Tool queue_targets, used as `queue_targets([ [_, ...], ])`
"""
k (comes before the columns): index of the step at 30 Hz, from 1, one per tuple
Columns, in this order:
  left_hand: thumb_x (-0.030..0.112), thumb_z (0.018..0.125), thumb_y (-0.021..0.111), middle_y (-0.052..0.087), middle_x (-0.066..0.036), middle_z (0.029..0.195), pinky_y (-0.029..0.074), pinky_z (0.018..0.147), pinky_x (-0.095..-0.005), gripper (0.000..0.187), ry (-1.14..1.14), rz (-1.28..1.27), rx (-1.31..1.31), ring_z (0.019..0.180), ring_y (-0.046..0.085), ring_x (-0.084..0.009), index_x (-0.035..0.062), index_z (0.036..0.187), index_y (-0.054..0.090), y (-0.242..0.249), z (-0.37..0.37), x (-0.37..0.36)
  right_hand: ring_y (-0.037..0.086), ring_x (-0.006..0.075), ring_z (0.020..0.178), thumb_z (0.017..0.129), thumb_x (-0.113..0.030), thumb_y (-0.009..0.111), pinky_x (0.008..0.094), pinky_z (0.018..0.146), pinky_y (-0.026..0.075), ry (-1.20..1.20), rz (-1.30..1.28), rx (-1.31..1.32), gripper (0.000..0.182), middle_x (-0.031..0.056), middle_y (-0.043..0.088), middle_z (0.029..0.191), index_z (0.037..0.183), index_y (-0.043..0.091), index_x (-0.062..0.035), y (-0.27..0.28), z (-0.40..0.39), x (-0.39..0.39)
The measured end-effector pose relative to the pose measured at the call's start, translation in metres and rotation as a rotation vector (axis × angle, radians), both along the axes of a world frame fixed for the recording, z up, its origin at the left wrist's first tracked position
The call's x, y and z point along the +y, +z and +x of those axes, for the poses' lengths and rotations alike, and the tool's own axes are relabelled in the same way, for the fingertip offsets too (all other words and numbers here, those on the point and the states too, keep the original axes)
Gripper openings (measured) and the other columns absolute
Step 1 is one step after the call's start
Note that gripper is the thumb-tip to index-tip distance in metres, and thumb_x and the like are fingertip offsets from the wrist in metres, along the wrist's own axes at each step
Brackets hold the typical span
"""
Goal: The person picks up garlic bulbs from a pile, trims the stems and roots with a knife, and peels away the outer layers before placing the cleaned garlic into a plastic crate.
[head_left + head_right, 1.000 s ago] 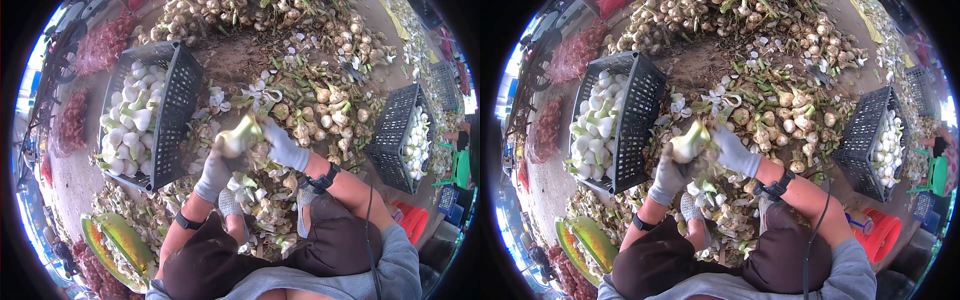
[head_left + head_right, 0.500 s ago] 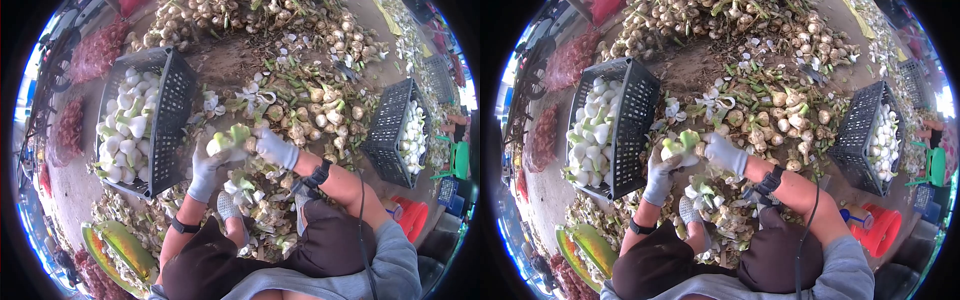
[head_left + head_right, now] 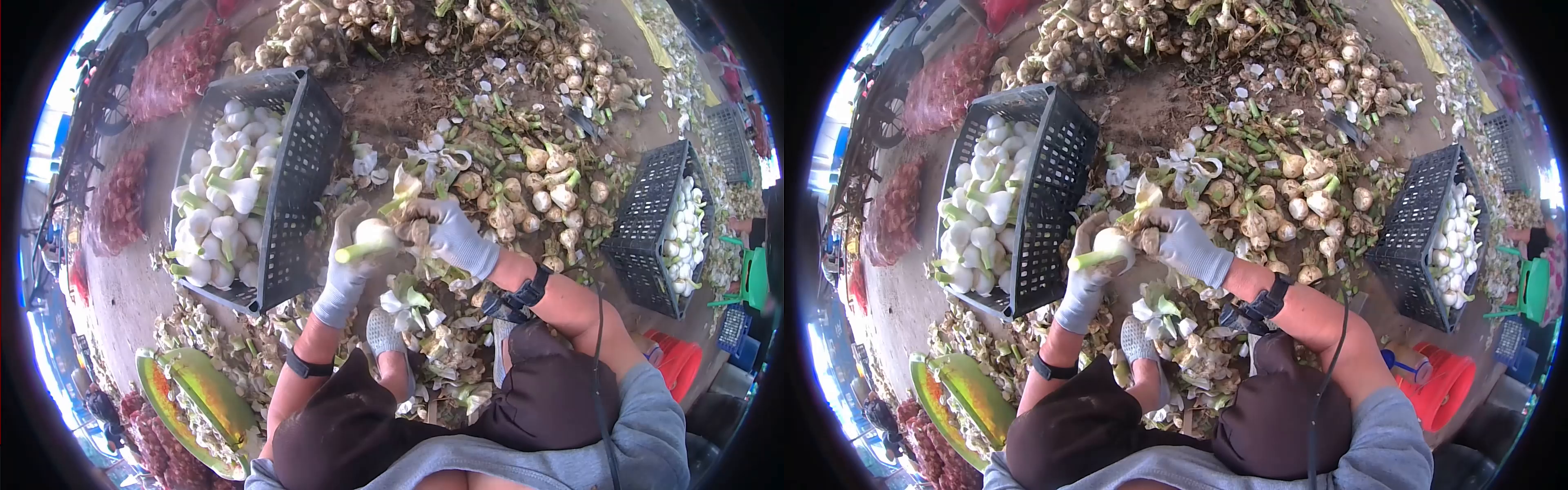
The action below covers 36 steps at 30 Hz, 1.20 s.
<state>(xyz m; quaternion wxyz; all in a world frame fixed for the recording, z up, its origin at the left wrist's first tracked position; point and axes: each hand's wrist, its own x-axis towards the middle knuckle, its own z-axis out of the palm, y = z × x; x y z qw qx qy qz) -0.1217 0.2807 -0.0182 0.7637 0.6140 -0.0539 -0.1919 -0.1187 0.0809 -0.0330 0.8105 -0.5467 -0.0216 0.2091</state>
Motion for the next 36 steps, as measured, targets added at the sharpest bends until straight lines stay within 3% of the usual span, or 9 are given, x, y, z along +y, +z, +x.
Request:
queue_targets([
  [7,0.025,0.084,0.071,0.054,-0.011,0.118,0.057,0.078,-0.0348,0.065,0.11,0.026,-0.001,0.099,0.06,-0.0185,0.0043,0.134,0.036,0.005,-0.006,-0.002,0.063,0.0092,0.088,0.092,-0.015,0.064,0.0249,0.079,0.053,-0.011,0.189,0.114,0.021,0.0012,0.065,0.098,0.108,0.062,-0.0016,-0.006,0.008,-0.003],
  [9,0.043,0.092,0.057,0.057,-0.011,0.117,0.057,0.074,-0.0356,0.06,0.087,-0.173,0.408,0.097,0.061,-0.0181,0.0046,0.135,0.041,-0.005,-0.003,0.009,0.064,0.0111,0.087,0.094,-0.018,0.062,0.0254,0.078,0.054,-0.047,-0.433,-0.894,0.022,0.0043,0.066,0.097,0.109,0.061,-0.0022,0.0,0.01,-0.004],
  [10,0.051,0.095,0.044,0.059,-0.012,0.118,0.055,0.074,-0.037,0.061,0.028,-0.178,0.429,0.099,0.061,-0.0198,0.0037,0.135,0.045,-0.007,0.001,0.011,0.064,0.0111,0.087,0.094,-0.018,0.062,0.0254,0.078,0.054,-0.046,-0.434,-0.895,0.022,0.0043,0.066,0.097,0.109,0.061,-0.0022,0.004,0.011,-0.004],
  [13,0.043,0.096,0.044,0.058,-0.013,0.12,0.054,0.082,-0.0403,0.058,0.105,-0.527,0.558,0.101,0.061,-0.0225,0.0013,0.136,0.042,-0.002,-0.003,-0.002,0.065,0.0167,0.08,0.095,-0.021,0.06,0.0283,0.074,0.055,0.058,0.344,0.195,0.018,0.0065,0.065,0.092,0.1,0.059,-0.0034,0.015,0.011,-0.004],
  [20,0.028,0.087,0.062,0.054,-0.014,0.13,0.041,0.104,-0.0437,0.061,0.083,-0.63,0.321,0.117,0.054,-0.0282,0.0014,0.138,0.041,-0.019,-0.003,0.023,0.066,0.0171,0.079,0.096,-0.021,0.054,0.0338,0.073,0.057,-0.405,0.824,0.411,0.034,0.0144,0.065,0.101,0.119,0.053,0.004,0.004,0.046,-0.067],
  [24,0.019,0.082,0.064,0.056,-0.012,0.127,0.042,0.105,-0.0419,0.063,0.087,-0.64,0.357,0.115,0.056,-0.0261,0.0017,0.138,0.04,-0.014,-0.003,0.024,0.067,0.0291,0.089,0.079,-0.014,0.065,0.0413,0.081,0.053,0.353,-0.95,-0.299,0.062,0.0197,0.063,0.108,0.137,0.044,-0.0063,-0.038,-0.008,-0.044],
  [27,0.04,0.086,0.063,0.053,-0.016,0.131,0.045,0.101,-0.0438,0.062,0.329,-0.59,0.336,0.12,0.053,-0.0302,0.0014,0.132,0.046,-0.007,0.001,0.041,0.064,0.0346,0.094,0.077,-0.013,0.065,0.0428,0.085,0.052,0.683,-1.098,-0.576,0.06,0.0215,0.063,0.107,0.134,0.046,-0.0126,-0.054,-0.022,-0.036],
  [31,0.057,0.086,0.059,0.055,-0.018,0.127,0.051,0.095,-0.0376,0.075,0.304,-1.055,0.181,0.116,0.055,-0.0304,0.001,0.133,0.044,0.042,0.014,0.072,0.063,0.0363,0.095,0.077,-0.017,0.066,0.0428,0.084,0.052,0.318,-1.246,-0.489,0.062,0.0218,0.06,0.111,0.135,0.046,-0.0184,-0.054,-0.01,-0.043],
  [36,0.032,0.089,0.064,0.055,-0.015,0.121,0.054,0.087,-0.0385,0.062,-0.042,-0.492,0.468,0.102,0.061,-0.0281,0.0029,0.138,0.039,0.002,0.007,0.027,0.065,0.0373,0.091,0.08,-0.022,0.065,0.0444,0.081,0.052,0.261,-1.562,-0.439,0.056,0.0213,0.052,0.124,0.134,0.05,-0.0217,-0.076,0.025,-0.047],
])
